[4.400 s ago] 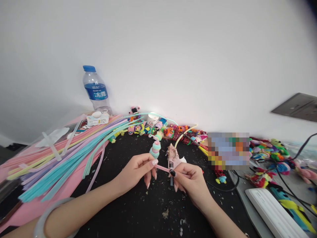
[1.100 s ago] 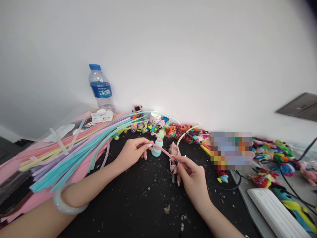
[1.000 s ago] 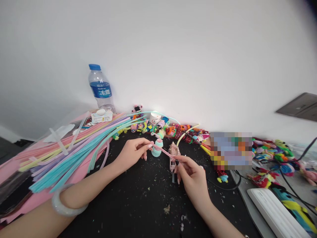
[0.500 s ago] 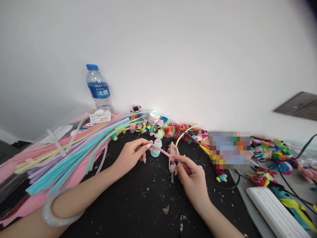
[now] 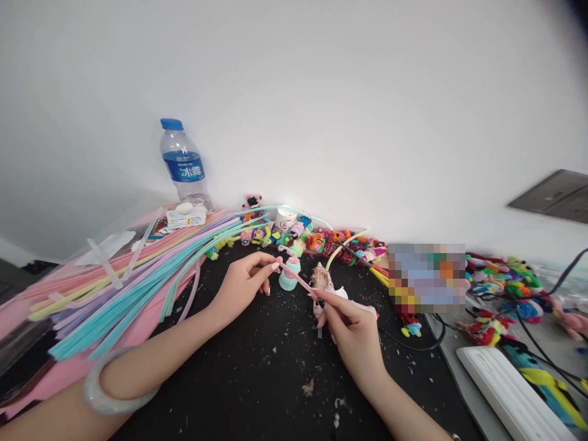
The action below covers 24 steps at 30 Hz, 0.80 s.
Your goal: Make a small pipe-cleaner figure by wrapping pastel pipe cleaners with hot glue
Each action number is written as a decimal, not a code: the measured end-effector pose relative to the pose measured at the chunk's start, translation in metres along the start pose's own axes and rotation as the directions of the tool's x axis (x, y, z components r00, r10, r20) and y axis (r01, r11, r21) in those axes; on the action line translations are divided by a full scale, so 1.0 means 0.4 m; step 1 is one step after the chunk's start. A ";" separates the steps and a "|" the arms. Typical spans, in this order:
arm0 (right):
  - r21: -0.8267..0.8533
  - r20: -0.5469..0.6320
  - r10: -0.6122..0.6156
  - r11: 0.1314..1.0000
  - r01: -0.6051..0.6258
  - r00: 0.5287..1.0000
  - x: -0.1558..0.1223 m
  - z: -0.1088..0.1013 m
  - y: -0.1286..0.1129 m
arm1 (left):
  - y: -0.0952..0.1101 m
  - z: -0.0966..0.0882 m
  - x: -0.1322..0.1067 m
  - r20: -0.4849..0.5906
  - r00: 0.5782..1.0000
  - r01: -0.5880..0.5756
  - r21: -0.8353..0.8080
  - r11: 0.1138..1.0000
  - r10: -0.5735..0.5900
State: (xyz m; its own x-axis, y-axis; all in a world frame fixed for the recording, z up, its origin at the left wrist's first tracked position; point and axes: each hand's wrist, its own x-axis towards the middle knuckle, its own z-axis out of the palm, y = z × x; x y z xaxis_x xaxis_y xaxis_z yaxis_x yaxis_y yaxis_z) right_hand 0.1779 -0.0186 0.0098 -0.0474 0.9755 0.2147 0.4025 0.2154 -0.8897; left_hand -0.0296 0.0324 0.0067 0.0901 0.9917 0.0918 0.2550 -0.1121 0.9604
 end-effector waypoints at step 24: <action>0.030 0.028 0.025 0.999 -0.026 0.999 -0.005 0.006 0.006 | -0.010 -0.001 0.008 0.072 0.997 -0.003 -0.049 0.999 0.006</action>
State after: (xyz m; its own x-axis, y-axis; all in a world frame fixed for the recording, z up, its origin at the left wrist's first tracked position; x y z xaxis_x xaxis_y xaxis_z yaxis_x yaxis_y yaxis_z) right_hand 0.1769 -0.0198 0.0062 -0.0626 0.9814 0.1814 0.3763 0.1915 -0.9065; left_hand -0.0308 0.0361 0.0034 0.1606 0.9839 0.0785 0.2068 -0.1113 0.9720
